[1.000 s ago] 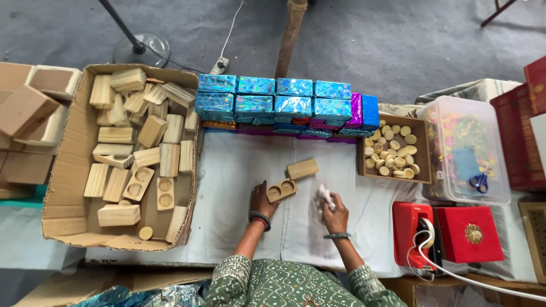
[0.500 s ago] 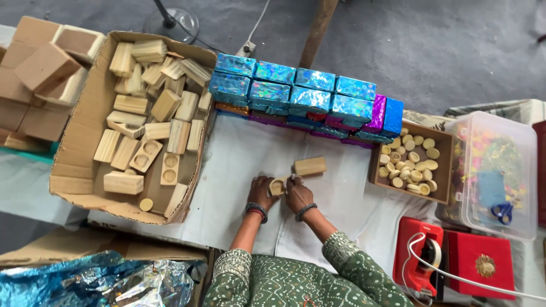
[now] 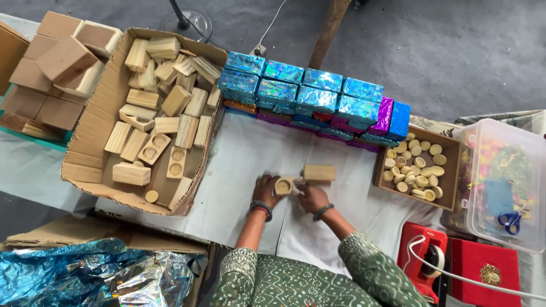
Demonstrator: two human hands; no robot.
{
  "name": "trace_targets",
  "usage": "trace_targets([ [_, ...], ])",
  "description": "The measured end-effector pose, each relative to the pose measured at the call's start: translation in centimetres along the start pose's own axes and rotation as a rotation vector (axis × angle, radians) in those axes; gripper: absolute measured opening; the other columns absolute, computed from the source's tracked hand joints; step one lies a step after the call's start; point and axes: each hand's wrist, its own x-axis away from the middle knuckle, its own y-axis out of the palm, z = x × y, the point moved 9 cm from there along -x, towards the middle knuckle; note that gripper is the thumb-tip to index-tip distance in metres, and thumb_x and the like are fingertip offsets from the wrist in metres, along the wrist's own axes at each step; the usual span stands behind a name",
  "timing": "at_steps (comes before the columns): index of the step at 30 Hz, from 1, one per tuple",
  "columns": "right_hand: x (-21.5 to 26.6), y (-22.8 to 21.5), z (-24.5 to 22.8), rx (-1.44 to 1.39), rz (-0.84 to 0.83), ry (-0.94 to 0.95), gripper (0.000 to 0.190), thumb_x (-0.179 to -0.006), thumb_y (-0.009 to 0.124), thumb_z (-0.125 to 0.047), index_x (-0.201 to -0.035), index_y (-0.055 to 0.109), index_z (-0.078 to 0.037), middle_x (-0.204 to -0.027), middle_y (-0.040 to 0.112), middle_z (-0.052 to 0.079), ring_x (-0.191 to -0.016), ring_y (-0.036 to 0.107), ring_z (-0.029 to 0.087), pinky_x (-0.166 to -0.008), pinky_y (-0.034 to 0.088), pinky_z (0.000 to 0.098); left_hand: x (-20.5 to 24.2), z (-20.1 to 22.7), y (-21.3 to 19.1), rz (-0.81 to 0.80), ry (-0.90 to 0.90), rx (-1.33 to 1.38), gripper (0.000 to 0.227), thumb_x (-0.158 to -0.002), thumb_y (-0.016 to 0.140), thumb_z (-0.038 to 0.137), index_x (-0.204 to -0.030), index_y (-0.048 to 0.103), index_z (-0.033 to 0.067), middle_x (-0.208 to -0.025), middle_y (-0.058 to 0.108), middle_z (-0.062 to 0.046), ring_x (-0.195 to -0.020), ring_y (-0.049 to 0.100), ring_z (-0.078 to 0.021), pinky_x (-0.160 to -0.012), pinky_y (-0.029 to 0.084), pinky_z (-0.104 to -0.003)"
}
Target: Cleaning wooden boxes and circular wooden pieces using a cloth.
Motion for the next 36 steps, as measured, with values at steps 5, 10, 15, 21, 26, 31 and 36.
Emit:
trace_targets([
  [5, 2.3, -4.3, 2.7, -0.269, 0.294, 0.144, 0.038, -0.083, 0.069, -0.013, -0.121, 0.072, -0.018, -0.123, 0.064, 0.009, -0.096, 0.07, 0.032, -0.078, 0.057, 0.0434, -0.1, -0.4, 0.8, -0.008, 0.023, -0.032, 0.074, -0.063, 0.094, 0.024, -0.13, 0.062, 0.0185, -0.127, 0.059, -0.008, -0.122, 0.05, -0.036, -0.103, 0.048, -0.044],
  [10, 2.4, -8.1, 0.5, -0.141, 0.583, 0.156, 0.049, -0.082, 0.066, -0.007, -0.13, 0.068, -0.019, -0.138, 0.057, 0.008, -0.109, 0.068, 0.033, -0.08, 0.058, 0.0431, -0.1, 0.1, 0.2, -0.014, 0.036, -0.056, 0.074, -0.063, 0.094, 0.024, -0.129, 0.062, 0.0182, -0.126, 0.059, -0.008, -0.121, 0.049, -0.0365, -0.103, 0.048, -0.044],
  [15, 1.1, -6.5, -3.7, 0.159, 0.364, -0.167, 0.058, -0.08, 0.071, -0.013, -0.135, 0.059, -0.028, -0.15, 0.051, 0.005, -0.114, 0.065, 0.034, -0.077, 0.06, 0.0414, -0.3, 0.0, 0.2, -0.044, 0.005, -0.04, 0.073, -0.064, 0.094, 0.024, -0.13, 0.062, 0.0194, -0.128, 0.058, -0.007, -0.123, 0.049, -0.0341, -0.104, 0.048, -0.043],
  [21, 1.4, -6.8, 5.7, 0.085, 0.44, 0.224, 0.058, -0.084, 0.066, -0.014, -0.141, 0.057, -0.019, -0.149, 0.052, 0.007, -0.112, 0.067, 0.032, -0.076, 0.059, 0.0443, -0.3, -0.4, 0.4, -0.05, -0.001, -0.016, 0.075, -0.064, 0.094, 0.023, -0.131, 0.062, 0.0184, -0.13, 0.058, -0.007, -0.125, 0.048, -0.0343, -0.106, 0.046, -0.043],
  [26, 7.9, -5.4, 14.4, -0.003, 0.223, 0.638, 0.041, -0.093, 0.063, -0.042, -0.123, 0.071, -0.016, -0.132, 0.064, 0.009, -0.11, 0.067, 0.035, -0.089, 0.055, 0.0486, -0.4, -0.1, 0.0, -0.058, -0.009, -0.016, 0.074, -0.064, 0.094, 0.024, -0.131, 0.062, 0.019, -0.13, 0.057, -0.007, -0.125, 0.047, -0.0337, -0.107, 0.045, -0.043],
  [31, 14.7, -4.5, 16.0, 0.004, 0.033, 0.75, 0.044, -0.088, 0.066, -0.047, -0.121, 0.074, -0.021, -0.13, 0.066, 0.008, -0.112, 0.066, 0.036, -0.093, 0.054, 0.0493, 0.0, 0.1, -0.3, -0.086, -0.027, -0.003, 0.073, -0.066, 0.094, 0.024, -0.131, 0.062, 0.0195, -0.129, 0.057, -0.006, -0.124, 0.048, -0.0324, -0.106, 0.046, -0.042],
  [36, 15.2, -4.8, 12.5, 0.106, -0.07, 0.684, 0.073, -0.077, 0.075, -0.05, -0.145, 0.058, -0.03, -0.146, 0.05, 0.002, -0.134, 0.043, 0.03, -0.098, 0.042, 0.0597, 0.0, 0.1, -0.2, -0.061, 0.009, 0.0, 0.073, -0.067, 0.093, 0.024, -0.132, 0.062, 0.0195, -0.128, 0.056, -0.009, -0.122, 0.049, -0.0335, -0.105, 0.047, -0.043],
])
